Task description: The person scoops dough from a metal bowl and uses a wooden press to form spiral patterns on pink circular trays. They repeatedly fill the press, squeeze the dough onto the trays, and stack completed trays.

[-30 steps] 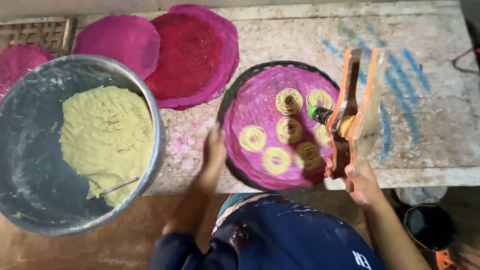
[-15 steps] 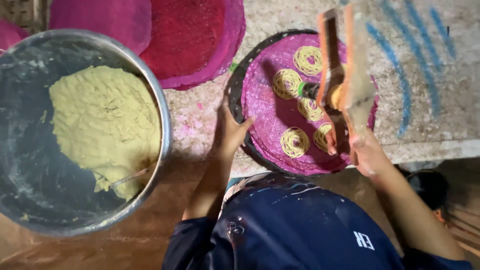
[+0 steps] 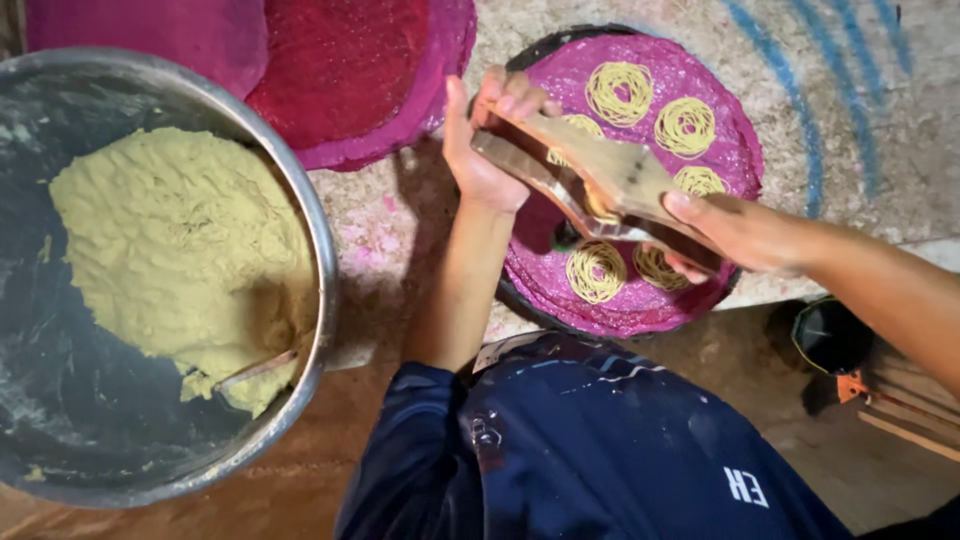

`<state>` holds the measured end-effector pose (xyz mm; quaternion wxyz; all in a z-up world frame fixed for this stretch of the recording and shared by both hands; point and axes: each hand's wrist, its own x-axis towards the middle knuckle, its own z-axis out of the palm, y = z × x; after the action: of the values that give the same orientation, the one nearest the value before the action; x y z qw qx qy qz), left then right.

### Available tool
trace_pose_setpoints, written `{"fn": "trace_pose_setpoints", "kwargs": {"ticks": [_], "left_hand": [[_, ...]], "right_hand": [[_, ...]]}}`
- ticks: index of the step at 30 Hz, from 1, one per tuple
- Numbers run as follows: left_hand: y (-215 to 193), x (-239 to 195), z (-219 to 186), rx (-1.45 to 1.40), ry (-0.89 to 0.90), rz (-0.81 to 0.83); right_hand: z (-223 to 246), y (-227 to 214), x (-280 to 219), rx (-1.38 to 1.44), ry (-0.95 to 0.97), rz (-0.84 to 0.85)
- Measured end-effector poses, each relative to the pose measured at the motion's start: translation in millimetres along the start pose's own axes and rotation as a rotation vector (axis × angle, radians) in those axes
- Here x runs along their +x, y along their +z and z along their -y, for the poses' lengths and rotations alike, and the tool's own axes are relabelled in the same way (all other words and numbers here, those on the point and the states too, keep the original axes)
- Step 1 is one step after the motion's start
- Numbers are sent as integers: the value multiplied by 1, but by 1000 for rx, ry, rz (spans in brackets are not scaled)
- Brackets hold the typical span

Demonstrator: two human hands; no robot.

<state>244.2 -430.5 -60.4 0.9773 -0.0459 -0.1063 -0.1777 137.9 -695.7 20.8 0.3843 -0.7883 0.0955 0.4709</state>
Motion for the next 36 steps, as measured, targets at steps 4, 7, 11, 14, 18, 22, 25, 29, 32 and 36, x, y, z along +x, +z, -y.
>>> {"fn": "trace_pose_setpoints", "kwargs": {"ticks": [4, 7, 11, 14, 18, 22, 25, 29, 32, 36], "left_hand": [[-19, 6, -19, -8, 73, 131], [-30, 0, -27, 5, 90, 144], [-36, -2, -11, -33, 130, 104], [-33, 10, -7, -42, 139, 67], [-19, 22, -31, 46, 142, 191], [-7, 7, -33, 55, 124, 92], [-3, 5, -11, 42, 165, 31], [3, 25, -12, 47, 166, -30], [7, 24, -30, 85, 151, 33], [3, 4, -23, 77, 160, -43]], "right_hand": [[17, 14, 19, -150, -112, -164], [28, 30, 20, -141, -134, -182], [44, 22, 5, -115, 13, -162], [55, 7, 0, -265, -10, -198], [59, 13, 6, -194, -194, -252], [55, 23, -5, -146, -95, -186], [60, 11, -19, -219, -1, -218], [71, 6, -16, -268, -117, -335], [72, 16, -8, -227, -91, -287], [62, 21, -13, -196, -26, -229]]}}
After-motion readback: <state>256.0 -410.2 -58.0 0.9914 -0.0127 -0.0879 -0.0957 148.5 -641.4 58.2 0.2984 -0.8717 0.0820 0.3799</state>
